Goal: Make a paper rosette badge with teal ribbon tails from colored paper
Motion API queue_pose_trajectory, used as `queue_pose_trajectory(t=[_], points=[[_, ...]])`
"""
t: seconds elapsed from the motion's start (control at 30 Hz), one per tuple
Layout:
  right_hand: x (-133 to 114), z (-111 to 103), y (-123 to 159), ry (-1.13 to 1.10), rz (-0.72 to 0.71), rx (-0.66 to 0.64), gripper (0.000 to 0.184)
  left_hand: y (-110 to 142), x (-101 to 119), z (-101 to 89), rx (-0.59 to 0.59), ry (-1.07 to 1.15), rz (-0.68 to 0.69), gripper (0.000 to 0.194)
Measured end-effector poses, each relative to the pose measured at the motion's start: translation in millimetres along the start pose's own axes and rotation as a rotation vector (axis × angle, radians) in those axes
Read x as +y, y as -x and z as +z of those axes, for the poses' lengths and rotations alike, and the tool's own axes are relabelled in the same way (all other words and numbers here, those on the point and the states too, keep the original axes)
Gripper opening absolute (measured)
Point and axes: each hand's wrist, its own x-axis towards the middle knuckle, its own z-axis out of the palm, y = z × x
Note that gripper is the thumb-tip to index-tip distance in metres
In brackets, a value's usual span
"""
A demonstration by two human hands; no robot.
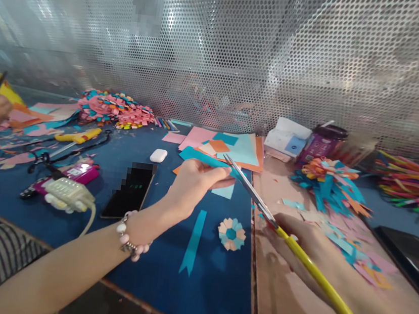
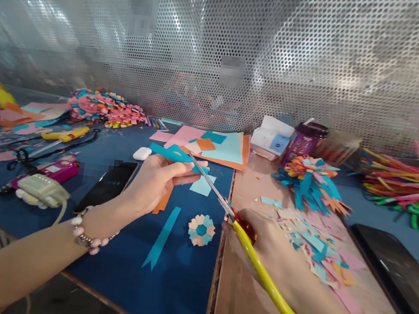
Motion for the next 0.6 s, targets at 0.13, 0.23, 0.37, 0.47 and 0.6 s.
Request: queue_pose_trajectory(t=[0.13, 0.23, 0.37, 0.47, 0.6], points=[[-1.3, -0.9, -0.1, -0.002, 0.006, -0.005, 0.042, 0.5, 0.7, 0.3, 0.007, 0.001, -0.004, 0.011], [-1.2, -0.8, -0.1, -0.006, 0.008, -0.003, 0.041, 0.8, 1.2, 0.5, 0.010, -0.005, -0.010, 0.012], [0.9, -0.3, -0.4, -0.012, 0.003, -0.002, 0.039, 0.3, 0.9, 0.6, 0.011, 0.003, -0.006, 0.009], [3.5, -0.2, -0.8, -0.020, -0.009, -0.010, 0.036, -0.2, 0.3, 0.4, 0.021, 0.006, -0.008, 0.008], [6.5, 0.2, -1.1, -0.034, -0.024, -0.017, 0.030, 0.1, 0.1, 0.3, 0.030, 0.004, -0.015, 0.009]])
